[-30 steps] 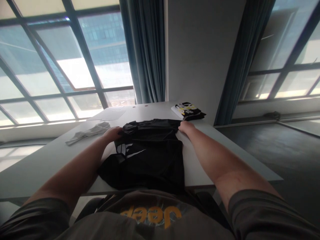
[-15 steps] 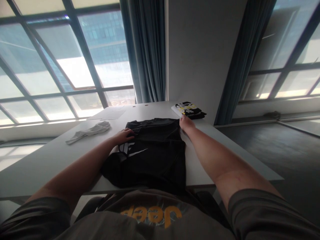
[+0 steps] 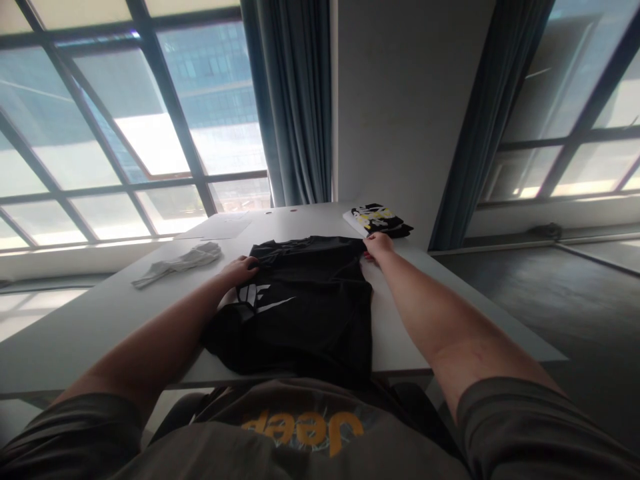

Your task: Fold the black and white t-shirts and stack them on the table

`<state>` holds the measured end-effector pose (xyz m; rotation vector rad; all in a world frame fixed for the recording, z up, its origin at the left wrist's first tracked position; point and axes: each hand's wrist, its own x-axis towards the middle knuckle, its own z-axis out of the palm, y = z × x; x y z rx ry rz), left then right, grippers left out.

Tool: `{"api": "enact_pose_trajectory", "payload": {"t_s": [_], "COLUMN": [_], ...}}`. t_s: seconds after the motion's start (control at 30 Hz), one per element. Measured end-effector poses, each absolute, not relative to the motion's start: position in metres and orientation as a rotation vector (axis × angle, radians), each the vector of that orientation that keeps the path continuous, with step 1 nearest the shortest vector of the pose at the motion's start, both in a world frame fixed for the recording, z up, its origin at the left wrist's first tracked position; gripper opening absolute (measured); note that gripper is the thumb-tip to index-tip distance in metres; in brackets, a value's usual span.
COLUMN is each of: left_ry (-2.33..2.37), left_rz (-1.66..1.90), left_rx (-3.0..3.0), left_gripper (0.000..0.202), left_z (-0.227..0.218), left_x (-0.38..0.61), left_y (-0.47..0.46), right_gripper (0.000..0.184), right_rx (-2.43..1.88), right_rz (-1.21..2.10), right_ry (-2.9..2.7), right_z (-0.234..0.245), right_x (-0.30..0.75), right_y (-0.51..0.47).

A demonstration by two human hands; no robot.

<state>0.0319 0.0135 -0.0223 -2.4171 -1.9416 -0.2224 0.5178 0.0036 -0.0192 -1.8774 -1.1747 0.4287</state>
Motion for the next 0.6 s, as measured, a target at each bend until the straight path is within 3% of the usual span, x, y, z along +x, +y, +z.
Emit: {"api": "enact_pose_trajectory", "payload": {"t_s": [0.13,0.27,0.47,0.6], "left_ry": [-1.893,-1.873,-1.903,-1.883], "left_rz": [-0.228,-0.247,-0.247,-0.256], "left_rx": [-2.477,-2.477,-2.472,-2.497], "left_gripper": [0.050,0.049,0.050,0.050], "left_z": [-0.027,-0.029,-0.030,-0.029], "left_x": [0.032,0.033,0.033,0.032], "left_y": [0.015,0.016,0.018,0.018], "right_gripper": [0.029,0.032,0.046,0.054], "right_rx": [-1.964,-1.738,-1.217,-1.165], "right_rz": [0.049,-0.286,-0.071,0.040], "right_ry": [-1.424,-1.864,-2.615,-2.665], "right_z": [-0.009,-0.003,-0.018,-0.031], "right_x": [0.512,0.484,0.424,0.419], "right_y": [-0.003,-0.005,-0.003,-0.002]}}
